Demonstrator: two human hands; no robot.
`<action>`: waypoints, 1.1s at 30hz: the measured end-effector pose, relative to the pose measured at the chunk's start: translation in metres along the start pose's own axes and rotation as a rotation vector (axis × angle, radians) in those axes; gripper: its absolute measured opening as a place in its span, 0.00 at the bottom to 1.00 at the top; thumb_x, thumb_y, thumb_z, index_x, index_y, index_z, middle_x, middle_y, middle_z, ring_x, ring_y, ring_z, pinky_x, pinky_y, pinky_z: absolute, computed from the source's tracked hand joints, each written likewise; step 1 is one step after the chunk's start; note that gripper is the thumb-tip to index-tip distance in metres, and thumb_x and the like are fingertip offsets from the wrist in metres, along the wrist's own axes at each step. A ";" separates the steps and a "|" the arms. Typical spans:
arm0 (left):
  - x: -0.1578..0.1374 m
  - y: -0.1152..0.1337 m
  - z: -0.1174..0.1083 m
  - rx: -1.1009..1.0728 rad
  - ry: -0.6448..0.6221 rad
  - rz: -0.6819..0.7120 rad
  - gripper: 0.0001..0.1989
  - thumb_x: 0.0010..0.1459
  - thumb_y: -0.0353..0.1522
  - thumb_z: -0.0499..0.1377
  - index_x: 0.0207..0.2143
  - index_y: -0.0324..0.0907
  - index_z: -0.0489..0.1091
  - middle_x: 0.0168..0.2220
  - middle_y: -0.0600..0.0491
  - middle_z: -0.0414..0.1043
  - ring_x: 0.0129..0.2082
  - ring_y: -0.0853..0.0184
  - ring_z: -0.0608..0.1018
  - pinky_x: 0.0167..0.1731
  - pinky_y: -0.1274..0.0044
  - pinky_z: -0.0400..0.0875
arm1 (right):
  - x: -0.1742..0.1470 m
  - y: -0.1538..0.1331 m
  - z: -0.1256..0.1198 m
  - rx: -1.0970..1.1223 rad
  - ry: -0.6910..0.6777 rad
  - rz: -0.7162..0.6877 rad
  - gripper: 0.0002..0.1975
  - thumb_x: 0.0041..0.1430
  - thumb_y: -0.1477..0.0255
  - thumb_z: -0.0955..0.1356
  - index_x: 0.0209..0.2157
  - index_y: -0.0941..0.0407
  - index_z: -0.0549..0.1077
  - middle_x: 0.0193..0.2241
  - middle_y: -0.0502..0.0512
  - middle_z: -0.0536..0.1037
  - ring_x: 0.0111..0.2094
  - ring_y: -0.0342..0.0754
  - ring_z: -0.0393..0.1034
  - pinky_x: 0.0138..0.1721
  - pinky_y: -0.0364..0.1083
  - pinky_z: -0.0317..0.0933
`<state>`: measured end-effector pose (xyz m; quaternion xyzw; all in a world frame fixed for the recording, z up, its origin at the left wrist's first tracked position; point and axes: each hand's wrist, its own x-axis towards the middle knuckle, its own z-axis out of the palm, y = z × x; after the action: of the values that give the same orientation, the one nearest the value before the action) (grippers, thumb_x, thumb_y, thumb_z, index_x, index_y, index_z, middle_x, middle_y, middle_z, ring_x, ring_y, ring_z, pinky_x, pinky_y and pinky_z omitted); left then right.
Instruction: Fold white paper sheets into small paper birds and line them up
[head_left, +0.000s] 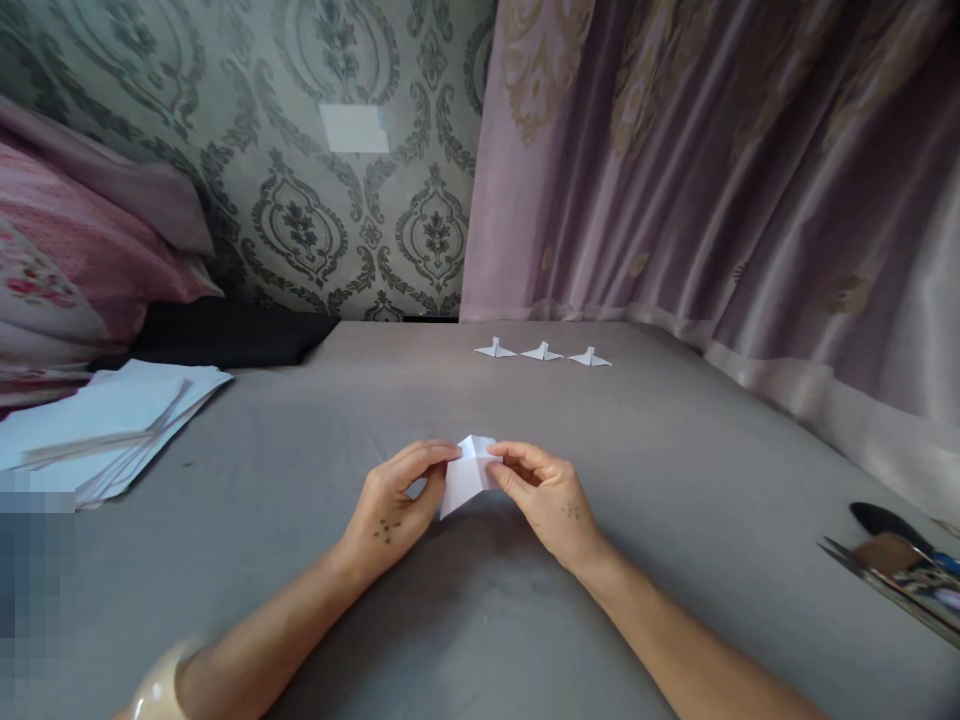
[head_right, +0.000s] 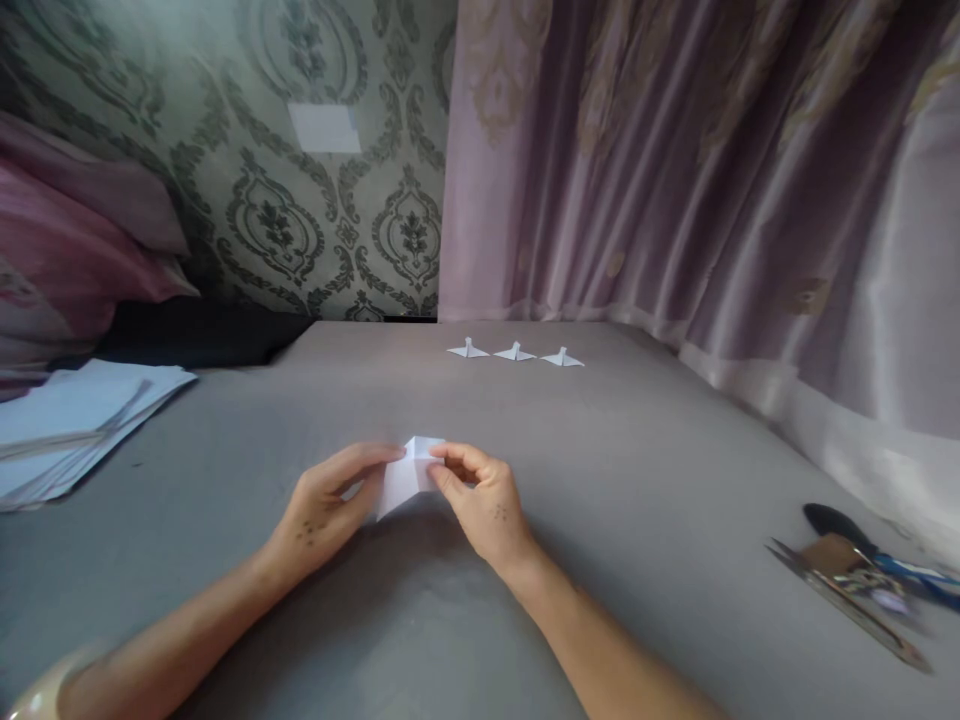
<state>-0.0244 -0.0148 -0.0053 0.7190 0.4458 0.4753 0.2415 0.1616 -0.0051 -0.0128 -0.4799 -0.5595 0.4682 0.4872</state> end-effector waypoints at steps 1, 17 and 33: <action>0.000 0.003 0.000 -0.064 -0.013 -0.042 0.11 0.57 0.27 0.53 0.40 0.40 0.74 0.41 0.48 0.76 0.41 0.65 0.78 0.42 0.77 0.72 | 0.001 0.002 0.000 -0.009 0.016 -0.011 0.11 0.51 0.67 0.71 0.37 0.55 0.78 0.31 0.52 0.80 0.34 0.46 0.74 0.40 0.46 0.67; 0.001 0.000 0.008 -0.200 -0.005 -0.024 0.06 0.57 0.32 0.60 0.35 0.41 0.75 0.39 0.48 0.75 0.41 0.65 0.76 0.41 0.75 0.72 | -0.002 0.007 0.004 -0.036 0.014 -0.100 0.07 0.53 0.70 0.70 0.35 0.53 0.79 0.33 0.50 0.81 0.35 0.47 0.75 0.41 0.46 0.68; -0.001 -0.001 0.010 -0.226 -0.034 0.006 0.05 0.58 0.30 0.59 0.34 0.41 0.74 0.37 0.49 0.73 0.39 0.66 0.75 0.42 0.75 0.70 | -0.008 0.004 0.008 -0.078 -0.043 -0.120 0.07 0.56 0.68 0.68 0.36 0.51 0.78 0.34 0.49 0.81 0.36 0.47 0.75 0.41 0.46 0.68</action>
<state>-0.0156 -0.0141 -0.0108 0.6964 0.3834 0.5110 0.3270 0.1549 -0.0134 -0.0180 -0.4538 -0.6156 0.4262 0.4832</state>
